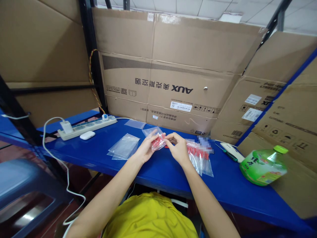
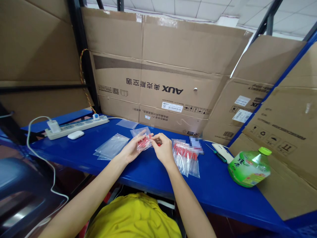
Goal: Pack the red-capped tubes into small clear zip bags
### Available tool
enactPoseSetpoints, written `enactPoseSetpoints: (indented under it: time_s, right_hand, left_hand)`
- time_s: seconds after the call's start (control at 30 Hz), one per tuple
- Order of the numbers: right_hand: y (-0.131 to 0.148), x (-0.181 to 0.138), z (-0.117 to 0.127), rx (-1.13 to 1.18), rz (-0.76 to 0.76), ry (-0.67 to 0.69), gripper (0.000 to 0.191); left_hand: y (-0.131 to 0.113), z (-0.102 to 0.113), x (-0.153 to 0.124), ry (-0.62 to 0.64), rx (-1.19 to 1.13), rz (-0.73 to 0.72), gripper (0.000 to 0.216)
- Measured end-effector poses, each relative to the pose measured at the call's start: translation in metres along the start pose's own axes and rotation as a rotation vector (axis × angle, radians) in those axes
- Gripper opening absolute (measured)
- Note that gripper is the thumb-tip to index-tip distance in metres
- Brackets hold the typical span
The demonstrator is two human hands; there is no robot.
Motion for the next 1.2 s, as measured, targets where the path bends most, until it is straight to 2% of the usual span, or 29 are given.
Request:
enactPoseSetpoints:
  time_s: [0.2, 0.43, 0.5, 0.63, 0.77, 0.87, 1.07, 1.2]
  right_hand:
    - [0.001, 0.001, -0.002, 0.002, 0.033, 0.055, 0.001]
    - [0.015, -0.001, -0.002, -0.146, 0.099, 0.001, 0.007]
    - [0.013, -0.001, -0.001, -0.121, 0.077, -0.008, 0.006]
    - [0.004, 0.003, 0.003, 0.027, -0.005, -0.043, 0.01]
    - [-0.003, 0.007, 0.013, 0.187, -0.128, -0.094, 0.017]
    - [-0.001, 0.01, 0.02, 0.214, -0.149, -0.104, 0.019]
    - [0.012, 0.009, 0.015, 0.259, -0.016, 0.023, 0.032]
    - [0.021, 0.008, 0.02, 0.06, 0.104, -0.038, 0.015]
  left_hand:
    - [-0.002, -0.004, -0.004, 0.03, -0.003, -0.021, 0.07]
    - [-0.002, -0.006, -0.005, 0.065, 0.016, -0.014, 0.072]
    - [0.0, -0.003, -0.003, 0.036, 0.023, 0.011, 0.062]
    - [0.003, -0.002, -0.001, 0.032, 0.007, 0.115, 0.023]
    - [0.003, -0.008, -0.004, 0.155, -0.024, 0.225, 0.037]
    - [0.003, -0.011, -0.005, 0.239, -0.061, 0.275, 0.047]
    - [0.004, -0.006, 0.001, 0.29, -0.158, 0.318, 0.048]
    - [0.001, -0.005, 0.001, 0.357, -0.056, 0.321, 0.058]
Point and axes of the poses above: each hand's wrist, its own x-axis towards the middle knuckle, its own z-axis out of the back of the hand, y = z × x, the point moved 5 cm from there along x, towards the middle knuckle, and after that the axes turned 8 degrees about x, right-handed, at the moved point
